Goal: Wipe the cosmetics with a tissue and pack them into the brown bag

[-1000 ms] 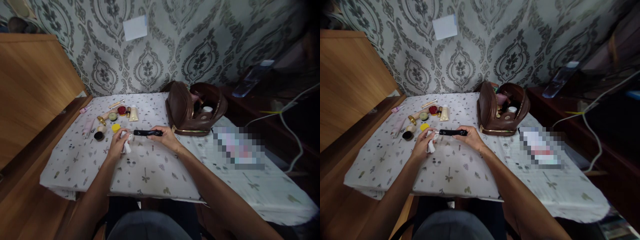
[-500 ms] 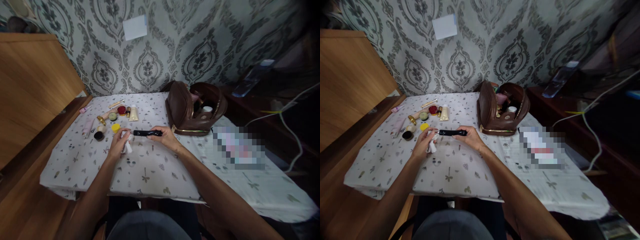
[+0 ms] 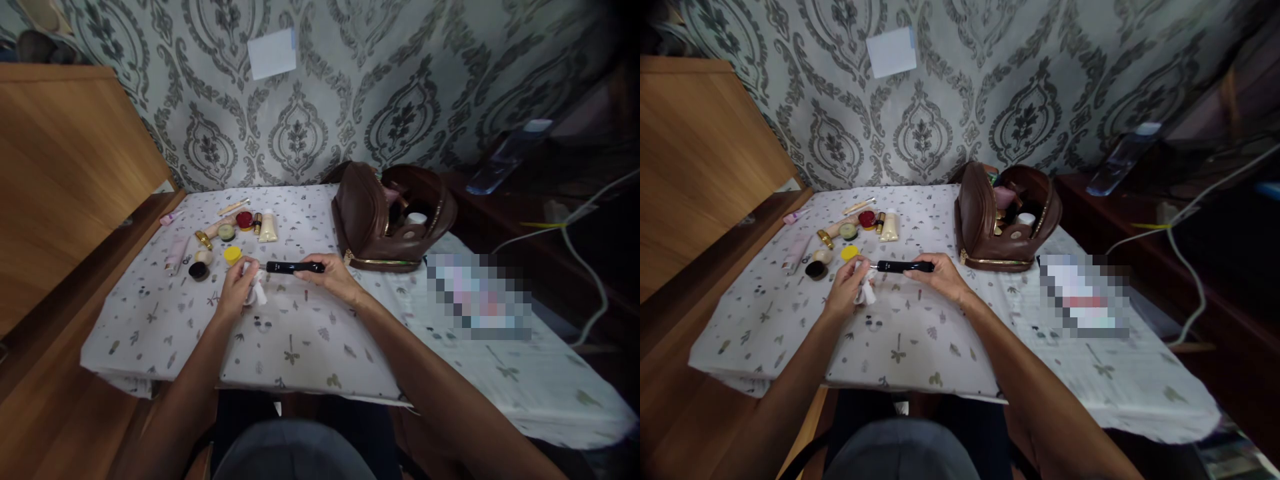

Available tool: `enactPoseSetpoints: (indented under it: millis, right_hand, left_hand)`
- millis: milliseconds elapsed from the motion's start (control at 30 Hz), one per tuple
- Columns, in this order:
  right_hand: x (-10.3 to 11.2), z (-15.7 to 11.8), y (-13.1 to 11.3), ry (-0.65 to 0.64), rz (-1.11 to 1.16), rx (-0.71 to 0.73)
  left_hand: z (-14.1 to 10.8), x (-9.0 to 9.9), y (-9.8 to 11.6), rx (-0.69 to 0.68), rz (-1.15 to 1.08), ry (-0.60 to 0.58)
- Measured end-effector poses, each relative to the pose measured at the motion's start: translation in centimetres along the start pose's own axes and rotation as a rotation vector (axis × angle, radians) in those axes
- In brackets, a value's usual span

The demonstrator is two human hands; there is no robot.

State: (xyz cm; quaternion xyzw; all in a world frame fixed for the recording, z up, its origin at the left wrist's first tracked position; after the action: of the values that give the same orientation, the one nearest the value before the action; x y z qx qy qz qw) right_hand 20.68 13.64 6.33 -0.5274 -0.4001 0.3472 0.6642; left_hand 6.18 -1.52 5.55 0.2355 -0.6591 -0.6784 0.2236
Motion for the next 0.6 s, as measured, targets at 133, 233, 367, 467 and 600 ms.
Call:
enactPoseSetpoints:
  millis: [133, 233, 367, 467, 600]
  right_hand:
    - [-0.14, 0.03, 0.19, -0.016, -0.003, -0.027]
    - [-0.12, 0.01, 0.28, -0.012, 0.001, -0.032]
    - [-0.17, 0.03, 0.35, -0.016, -0.016, -0.030]
    - [-0.25, 0.03, 0.28, -0.027, -0.024, -0.037]
    - [-0.26, -0.07, 0.17, -0.020, -0.020, -0.052]
  left_hand:
    - [-0.12, -0.01, 0.19, -0.011, 0.006, -0.017]
    - [-0.16, -0.15, 0.37, -0.013, -0.020, -0.022]
    - [-0.11, -0.15, 0.28, -0.008, -0.004, -0.006]
    - [-0.06, -0.05, 0.14, -0.017, 0.004, -0.009]
    - [0.03, -0.05, 0.09, -0.036, -0.037, -0.022]
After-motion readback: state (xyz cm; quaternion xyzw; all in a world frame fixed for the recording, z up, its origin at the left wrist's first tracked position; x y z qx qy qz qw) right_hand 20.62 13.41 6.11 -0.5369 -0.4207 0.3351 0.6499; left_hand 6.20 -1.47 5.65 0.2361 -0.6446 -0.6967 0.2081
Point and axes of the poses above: each hand's wrist, its own z-axis towards the middle knuckle, its own x-axis out of the back of the hand, y = z × x, the point moved 5 cm from there along z, towards the middle knuckle, and after that the axes turned 6 degrees about -y, right-handed, at the moved point
